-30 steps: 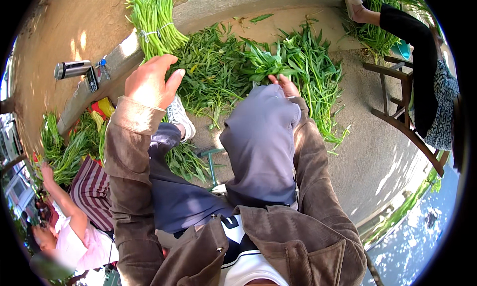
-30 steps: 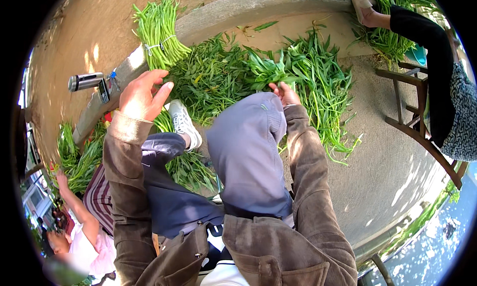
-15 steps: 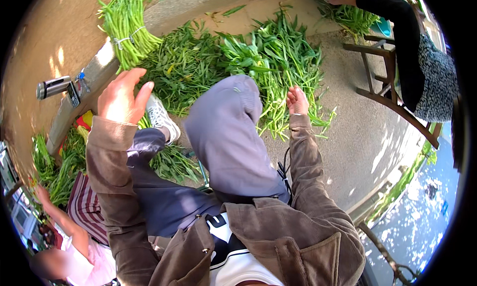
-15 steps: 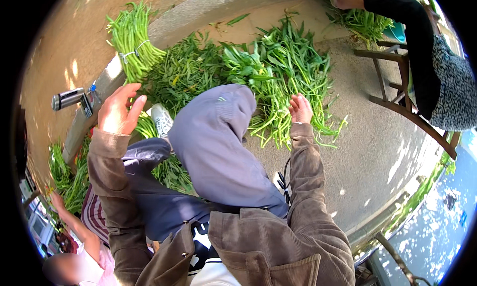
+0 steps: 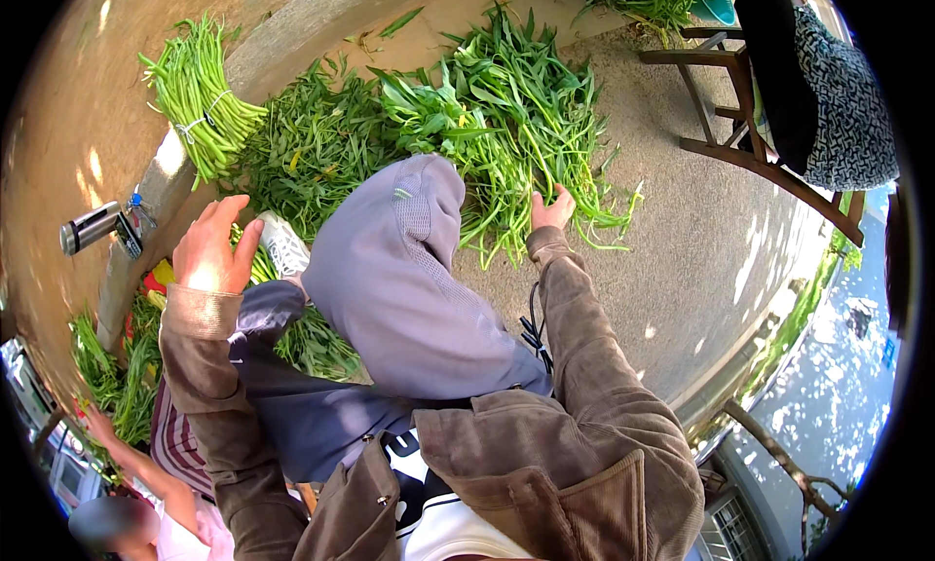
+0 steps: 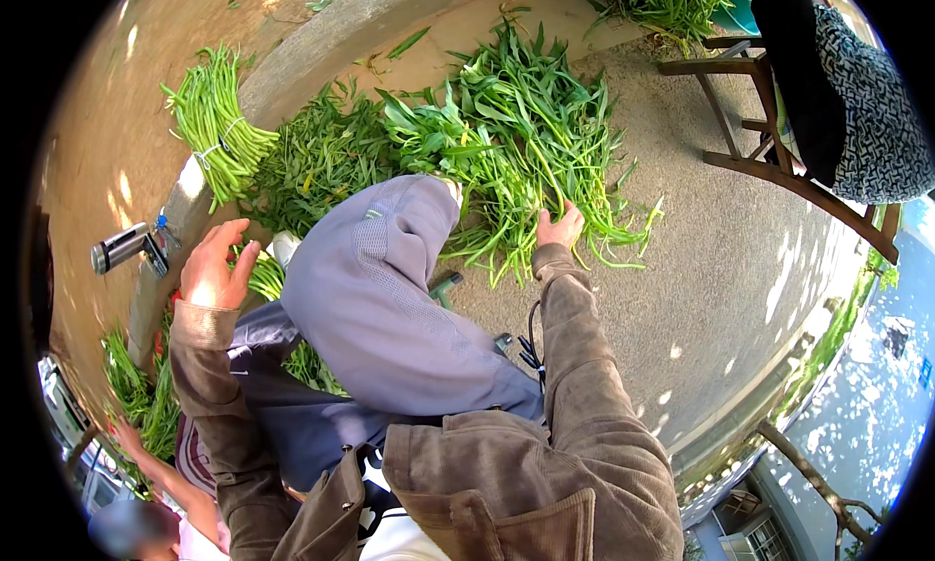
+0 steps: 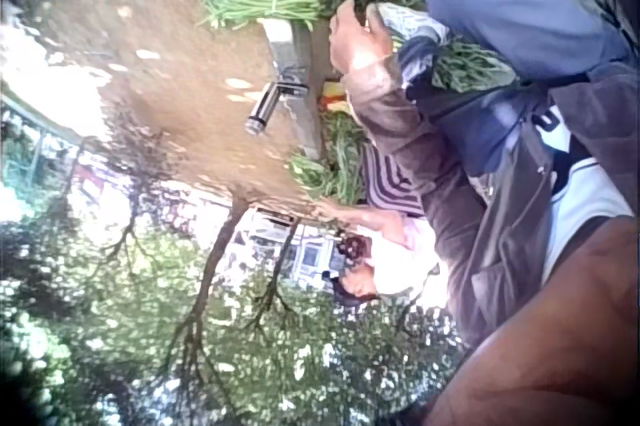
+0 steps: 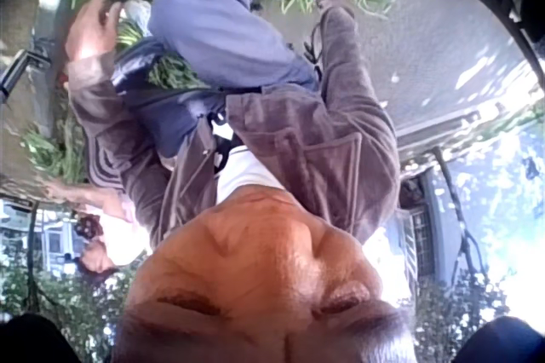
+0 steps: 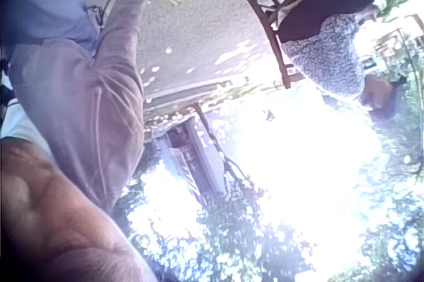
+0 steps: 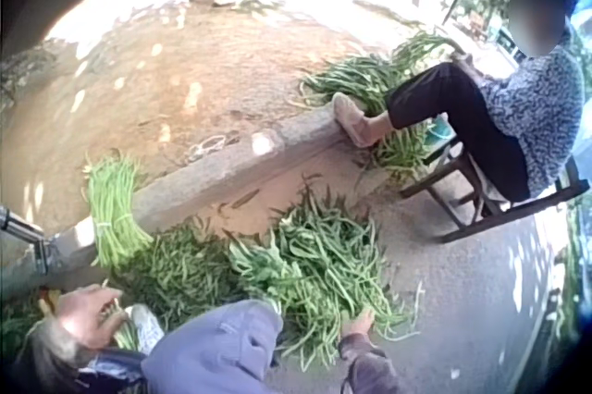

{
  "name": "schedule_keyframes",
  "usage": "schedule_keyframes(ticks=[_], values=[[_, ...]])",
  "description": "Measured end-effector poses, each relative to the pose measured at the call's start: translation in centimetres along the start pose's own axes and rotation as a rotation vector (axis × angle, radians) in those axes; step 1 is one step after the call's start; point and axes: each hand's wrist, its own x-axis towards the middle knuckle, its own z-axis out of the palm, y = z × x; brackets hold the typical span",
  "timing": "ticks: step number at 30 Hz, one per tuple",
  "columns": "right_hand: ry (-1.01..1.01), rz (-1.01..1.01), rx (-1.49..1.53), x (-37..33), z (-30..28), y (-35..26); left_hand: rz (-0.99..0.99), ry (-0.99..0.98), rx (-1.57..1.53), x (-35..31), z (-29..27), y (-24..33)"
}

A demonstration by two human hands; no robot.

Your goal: The person sorts leafy green vegetables by hand, picking through a large pile and arranging individual stalks into organized bunches while seated outdoors.

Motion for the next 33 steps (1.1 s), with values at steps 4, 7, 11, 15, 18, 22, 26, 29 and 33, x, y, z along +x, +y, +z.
schedule_keyframes(ticks=[4,7,11,15,18,22,26,29,33], values=[[-0.010,-0.037,-0.167,4.7,-1.4,-0.6,0.004,0.000,0.027,0.5,0.6,-0.5],[-0.131,-0.102,-0.305,6.8,-1.7,-1.0,-0.023,-0.052,0.056,0.5,0.7,-0.4],[-0.227,-0.024,-0.504,8.1,-1.1,-1.5,-0.036,-0.071,0.039,0.6,0.8,0.2],[-0.271,0.080,-0.691,7.6,0.2,-2.2,-0.025,-0.067,0.046,0.9,0.9,0.4],[-0.178,0.143,-0.442,6.5,0.7,-2.3,-0.025,-0.075,0.057,0.9,0.9,0.4],[-0.375,0.292,-0.442,6.3,0.8,-2.3,-0.027,-0.073,0.067,0.8,0.9,0.2],[-0.307,0.053,-0.703,6.6,0.6,-2.0,-0.025,-0.072,0.043,0.8,1.2,0.2],[-0.375,0.118,-0.504,7.6,0.5,-0.4,-0.010,-0.088,0.059,0.6,1.2,0.4],[-0.447,0.082,-0.398,8.6,-1.4,0.4,0.015,-0.081,0.050,0.5,1.3,0.5]])
